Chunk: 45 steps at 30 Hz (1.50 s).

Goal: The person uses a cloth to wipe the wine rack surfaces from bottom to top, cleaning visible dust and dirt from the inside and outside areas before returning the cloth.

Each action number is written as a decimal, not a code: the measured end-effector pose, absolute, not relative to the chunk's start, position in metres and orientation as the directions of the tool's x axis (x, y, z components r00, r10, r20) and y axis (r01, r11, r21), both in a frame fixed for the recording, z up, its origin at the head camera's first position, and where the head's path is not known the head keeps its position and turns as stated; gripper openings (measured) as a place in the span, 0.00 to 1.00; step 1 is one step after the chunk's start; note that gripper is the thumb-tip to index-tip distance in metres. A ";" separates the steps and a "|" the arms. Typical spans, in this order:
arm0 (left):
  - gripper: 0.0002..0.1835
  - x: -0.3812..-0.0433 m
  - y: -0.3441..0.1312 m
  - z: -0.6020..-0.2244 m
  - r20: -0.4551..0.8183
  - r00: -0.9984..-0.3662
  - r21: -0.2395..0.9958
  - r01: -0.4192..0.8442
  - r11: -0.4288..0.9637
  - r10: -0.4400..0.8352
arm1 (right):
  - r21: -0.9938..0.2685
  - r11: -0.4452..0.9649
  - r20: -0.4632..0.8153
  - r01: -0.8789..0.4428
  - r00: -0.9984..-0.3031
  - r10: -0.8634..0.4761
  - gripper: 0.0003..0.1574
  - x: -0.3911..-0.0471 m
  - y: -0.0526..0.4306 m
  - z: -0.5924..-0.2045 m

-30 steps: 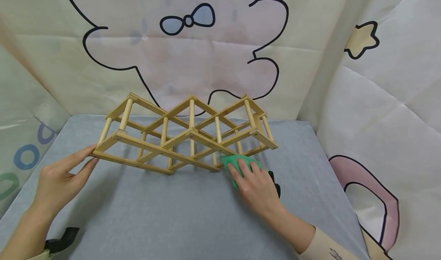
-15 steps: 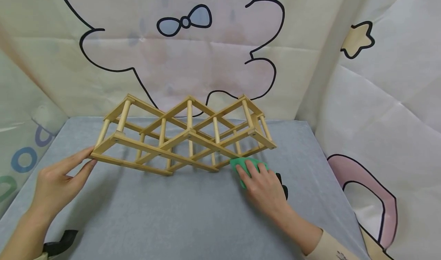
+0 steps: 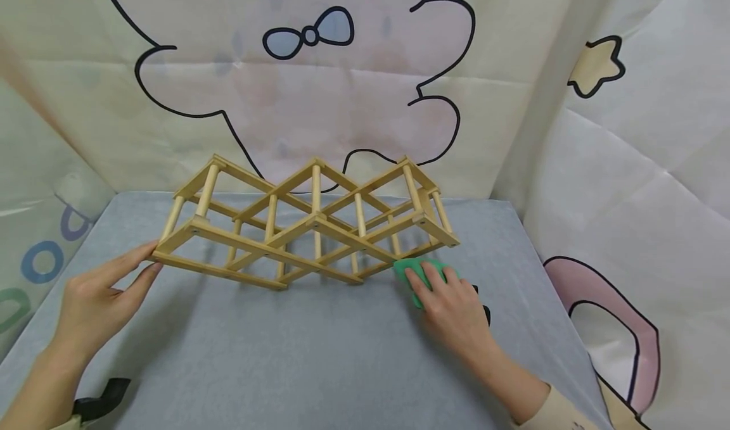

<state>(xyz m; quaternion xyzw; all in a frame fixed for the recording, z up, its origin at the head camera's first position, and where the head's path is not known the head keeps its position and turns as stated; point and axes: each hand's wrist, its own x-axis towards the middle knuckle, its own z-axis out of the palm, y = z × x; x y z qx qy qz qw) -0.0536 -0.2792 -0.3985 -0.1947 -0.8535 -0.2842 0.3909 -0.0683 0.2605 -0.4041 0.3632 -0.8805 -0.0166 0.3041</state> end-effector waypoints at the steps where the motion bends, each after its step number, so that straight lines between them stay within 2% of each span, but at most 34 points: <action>1: 0.29 -0.054 -0.279 -0.399 0.779 -0.617 0.333 0.556 0.761 0.111 | 0.252 0.737 0.527 -0.627 -0.550 -0.648 0.39 -0.069 0.262 -0.404; 11: 0.29 -0.054 -0.280 -0.398 0.774 -0.625 0.344 0.552 0.760 0.104 | 0.196 0.756 0.629 -0.625 -0.511 -0.586 0.43 -0.074 0.277 -0.396; 20: 0.30 -0.054 -0.279 -0.398 0.772 -0.627 0.339 0.546 0.766 0.105 | 0.210 0.774 0.677 -0.597 -0.483 -0.556 0.38 -0.070 0.286 -0.377; 28: 0.30 -0.053 -0.280 -0.397 0.772 -0.626 0.333 0.545 0.769 0.109 | 0.221 0.764 0.738 -0.606 -0.408 -0.538 0.28 -0.072 0.289 -0.369; 45: 0.29 -0.054 -0.280 -0.398 0.776 -0.620 0.334 0.556 0.761 0.112 | 0.220 0.753 0.823 -0.621 -0.295 -0.485 0.21 -0.077 0.251 -0.343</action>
